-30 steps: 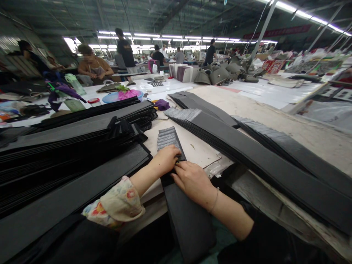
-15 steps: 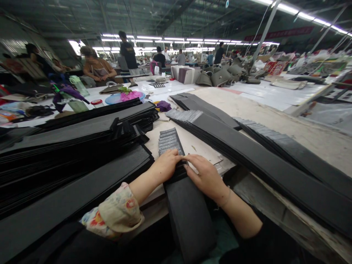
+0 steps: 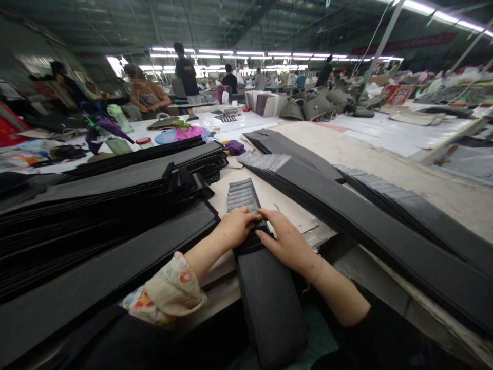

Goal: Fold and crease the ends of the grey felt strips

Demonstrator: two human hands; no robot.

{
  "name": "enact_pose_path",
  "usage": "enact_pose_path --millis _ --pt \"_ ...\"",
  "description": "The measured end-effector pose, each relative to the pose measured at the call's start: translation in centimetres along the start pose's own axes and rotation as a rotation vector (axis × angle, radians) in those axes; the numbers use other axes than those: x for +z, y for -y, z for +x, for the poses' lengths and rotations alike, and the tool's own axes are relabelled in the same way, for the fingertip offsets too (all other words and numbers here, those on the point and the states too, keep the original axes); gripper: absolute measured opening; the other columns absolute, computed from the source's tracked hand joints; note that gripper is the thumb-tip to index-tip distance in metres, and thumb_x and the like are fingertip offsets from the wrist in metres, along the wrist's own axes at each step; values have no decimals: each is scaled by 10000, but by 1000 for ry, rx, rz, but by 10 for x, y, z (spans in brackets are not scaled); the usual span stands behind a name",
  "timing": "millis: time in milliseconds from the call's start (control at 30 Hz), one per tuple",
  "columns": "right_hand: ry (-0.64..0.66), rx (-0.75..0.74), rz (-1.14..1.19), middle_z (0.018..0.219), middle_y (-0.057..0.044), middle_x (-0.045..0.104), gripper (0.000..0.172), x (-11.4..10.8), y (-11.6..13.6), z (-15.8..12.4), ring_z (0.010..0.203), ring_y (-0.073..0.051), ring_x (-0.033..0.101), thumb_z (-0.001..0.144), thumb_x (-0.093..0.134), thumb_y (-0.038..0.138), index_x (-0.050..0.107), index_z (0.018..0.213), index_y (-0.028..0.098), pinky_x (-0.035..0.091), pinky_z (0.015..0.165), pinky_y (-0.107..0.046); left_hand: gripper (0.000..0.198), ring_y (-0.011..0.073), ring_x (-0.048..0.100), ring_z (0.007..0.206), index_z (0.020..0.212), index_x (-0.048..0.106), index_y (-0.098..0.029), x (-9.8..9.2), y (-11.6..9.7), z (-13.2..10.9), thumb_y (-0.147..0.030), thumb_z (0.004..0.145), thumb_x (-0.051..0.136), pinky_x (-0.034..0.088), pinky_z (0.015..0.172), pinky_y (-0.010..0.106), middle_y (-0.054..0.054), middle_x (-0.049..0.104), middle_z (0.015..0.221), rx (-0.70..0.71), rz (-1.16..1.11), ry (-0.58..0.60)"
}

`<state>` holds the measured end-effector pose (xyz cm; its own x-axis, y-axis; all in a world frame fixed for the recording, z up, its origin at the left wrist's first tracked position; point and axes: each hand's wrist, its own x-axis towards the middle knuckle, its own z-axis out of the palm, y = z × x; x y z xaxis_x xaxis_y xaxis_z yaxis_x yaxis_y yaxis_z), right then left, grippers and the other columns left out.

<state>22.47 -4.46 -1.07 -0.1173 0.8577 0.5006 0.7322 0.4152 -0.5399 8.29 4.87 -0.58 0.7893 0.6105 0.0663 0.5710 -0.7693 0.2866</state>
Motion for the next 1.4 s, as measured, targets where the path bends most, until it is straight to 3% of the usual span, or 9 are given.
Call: enact_pose_path --millis 167,400,667,900,1267,1400 --pt "55 38 -58 1160 -117 488 538 8 -20 8 1082 -217 455 764 476 169 308 1275 157 356 955 -430 201 198 522 915 951 557 -204 1 6 0 -246 756 532 418 825 339 36 559 935 -119 -61 -34" --pt "239 83 -150 1122 -153 515 506 13 -7 25 1055 -213 464 764 441 124 343 1256 64 373 919 -378 187 220 536 905 899 549 -167 -2 7 -1 -257 735 535 431 796 346 63 582 929 -175 -24 -30" --pt "370 5 -274 1052 -120 550 360 12 -6 31 997 -193 467 793 436 124 487 1149 92 360 879 -326 247 185 558 896 923 589 -162 -29 18 -12 -107 687 543 436 787 275 50 617 937 -67 8 126" --pt "468 -10 -359 961 -97 558 272 9 1 40 908 -183 474 770 446 115 562 1016 101 353 825 -301 185 194 566 915 886 586 -187 -32 8 -20 -141 721 515 399 832 336 39 632 918 -44 237 71" --pt "446 -127 -515 832 -68 535 142 13 5 35 842 -176 478 787 441 132 583 790 131 374 791 -273 257 168 560 845 854 606 -174 -13 0 -38 -77 806 373 306 947 383 40 604 824 52 339 -80" --pt "466 -129 -544 845 -69 552 172 12 9 34 842 -181 499 800 429 132 594 849 138 390 779 -277 311 162 562 838 958 597 -170 -17 -3 -46 -53 809 351 272 979 405 35 600 811 65 360 -48"
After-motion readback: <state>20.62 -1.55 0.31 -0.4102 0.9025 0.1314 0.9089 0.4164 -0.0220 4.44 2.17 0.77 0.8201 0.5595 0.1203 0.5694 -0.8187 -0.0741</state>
